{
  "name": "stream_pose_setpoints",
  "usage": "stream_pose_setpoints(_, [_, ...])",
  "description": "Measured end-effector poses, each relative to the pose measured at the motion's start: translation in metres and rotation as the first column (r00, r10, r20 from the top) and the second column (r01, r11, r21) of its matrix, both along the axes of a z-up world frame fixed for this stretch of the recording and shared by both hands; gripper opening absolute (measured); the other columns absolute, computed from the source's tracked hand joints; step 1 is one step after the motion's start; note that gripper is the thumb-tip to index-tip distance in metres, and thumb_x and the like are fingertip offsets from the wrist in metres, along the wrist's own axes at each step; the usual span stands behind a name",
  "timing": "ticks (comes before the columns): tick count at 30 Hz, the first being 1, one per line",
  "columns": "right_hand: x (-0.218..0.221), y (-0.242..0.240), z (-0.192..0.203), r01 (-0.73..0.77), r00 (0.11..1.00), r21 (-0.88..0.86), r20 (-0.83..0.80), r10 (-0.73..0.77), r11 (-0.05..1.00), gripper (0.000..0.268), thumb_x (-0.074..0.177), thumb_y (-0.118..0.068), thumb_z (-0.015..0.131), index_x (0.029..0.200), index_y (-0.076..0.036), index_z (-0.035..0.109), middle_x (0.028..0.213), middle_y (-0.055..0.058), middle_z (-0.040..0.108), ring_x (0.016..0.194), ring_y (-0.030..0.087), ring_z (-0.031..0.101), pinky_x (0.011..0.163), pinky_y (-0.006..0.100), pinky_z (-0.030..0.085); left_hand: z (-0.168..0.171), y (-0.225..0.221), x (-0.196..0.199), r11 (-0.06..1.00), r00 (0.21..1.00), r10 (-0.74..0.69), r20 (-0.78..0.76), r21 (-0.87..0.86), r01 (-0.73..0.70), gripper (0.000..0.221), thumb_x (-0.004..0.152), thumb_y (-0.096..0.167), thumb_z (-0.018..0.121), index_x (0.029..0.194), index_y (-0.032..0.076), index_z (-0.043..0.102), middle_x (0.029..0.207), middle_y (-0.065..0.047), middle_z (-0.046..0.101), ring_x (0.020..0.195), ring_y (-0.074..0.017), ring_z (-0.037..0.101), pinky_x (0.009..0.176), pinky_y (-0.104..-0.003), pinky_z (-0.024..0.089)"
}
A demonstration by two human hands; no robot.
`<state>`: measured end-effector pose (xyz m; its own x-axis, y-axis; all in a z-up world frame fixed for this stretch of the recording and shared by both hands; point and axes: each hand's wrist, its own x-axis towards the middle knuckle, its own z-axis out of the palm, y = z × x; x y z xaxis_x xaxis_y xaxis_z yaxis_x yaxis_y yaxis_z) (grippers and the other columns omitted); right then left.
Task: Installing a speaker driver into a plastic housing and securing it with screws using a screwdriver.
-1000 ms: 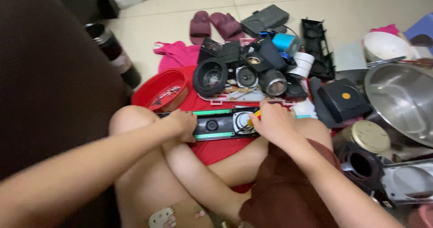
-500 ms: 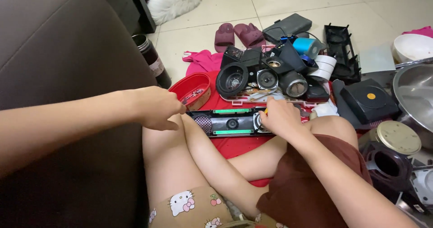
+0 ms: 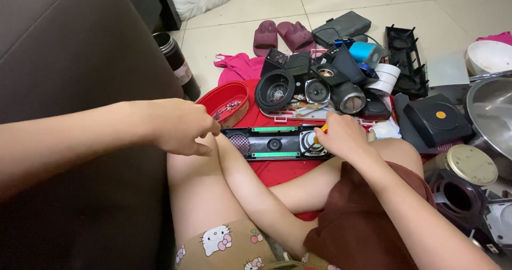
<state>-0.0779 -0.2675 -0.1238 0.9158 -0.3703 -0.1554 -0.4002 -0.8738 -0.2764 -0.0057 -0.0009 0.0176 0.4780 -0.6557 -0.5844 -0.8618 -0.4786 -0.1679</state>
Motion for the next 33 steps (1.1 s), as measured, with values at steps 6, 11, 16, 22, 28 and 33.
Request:
stream_pose_setpoints(6, [0.001,0.0,0.004,0.002,1.0,0.019,0.003,-0.002,1.0,0.04,0.082,-0.033,0.053,0.102,0.001,0.057,0.095,0.027,0.06,0.098,0.046,0.056,0.082,0.051,0.045,0.001,0.001,-0.001,1.0,1.0,-0.013,-0.006,-0.001,0.013,0.039,0.081,0.039,0.052,0.111,0.015,0.058,0.096,-0.009,0.067,0.089,-0.0288,0.065,0.077,-0.041,0.053])
stream_pose_setpoints(11, [0.001,0.001,0.004,0.007,1.0,0.004,0.001,-0.007,1.0,0.039,0.081,-0.034,0.054,0.099,0.0,0.058,0.094,0.028,0.061,0.097,0.046,0.057,0.082,0.051,0.045,0.011,-0.001,-0.004,1.0,1.0,0.01,-0.026,0.0,-0.01,0.04,0.082,0.038,0.05,0.112,0.013,0.057,0.099,-0.01,0.067,0.091,-0.0303,0.065,0.078,-0.042,0.052])
stream_pose_setpoints(16, [0.002,0.001,0.004,0.006,1.0,-0.001,-0.002,-0.006,1.0,0.039,0.081,-0.035,0.054,0.098,0.0,0.058,0.094,0.027,0.061,0.097,0.046,0.057,0.081,0.051,0.046,0.003,-0.001,0.001,1.0,1.0,0.006,-0.009,0.002,-0.006,0.039,0.082,0.039,0.052,0.112,0.015,0.058,0.098,-0.009,0.067,0.09,-0.0286,0.066,0.077,-0.041,0.053])
stream_pose_setpoints(22, [-0.001,0.007,0.017,0.017,1.0,0.089,0.004,-0.017,0.996,0.038,0.074,-0.026,0.062,0.104,-0.003,0.055,0.097,0.026,0.059,0.098,0.044,0.057,0.082,0.048,0.046,-0.036,-0.006,0.021,0.999,0.997,-0.053,-0.06,0.008,0.054,0.04,0.079,0.041,0.054,0.108,0.013,0.059,0.095,-0.01,0.067,0.091,-0.03,0.064,0.076,-0.042,0.053])
stream_pose_setpoints(28, [0.004,-0.007,-0.002,0.009,0.998,0.068,-0.062,-0.005,0.998,0.029,0.074,-0.025,0.059,0.099,-0.01,0.06,0.101,0.022,0.06,0.101,0.04,0.057,0.085,0.045,0.045,-0.09,-0.024,0.054,0.974,0.973,-0.227,-0.04,-0.031,0.225,0.038,0.077,0.04,0.057,0.102,0.013,0.062,0.088,-0.013,0.065,0.082,-0.0315,0.065,0.069,-0.042,0.053])
stream_pose_setpoints(33, [0.007,-0.008,-0.008,0.069,0.998,0.094,-0.02,-0.067,0.993,0.033,0.07,-0.027,0.062,0.094,-0.005,0.063,0.098,0.025,0.061,0.095,0.043,0.059,0.081,0.05,0.046,-0.122,-0.042,0.073,0.96,0.962,-0.269,0.053,-0.071,0.272,0.037,0.073,0.04,0.055,0.092,0.01,0.064,0.084,-0.014,0.065,0.081,-0.0325,0.064,0.068,-0.044,0.052])
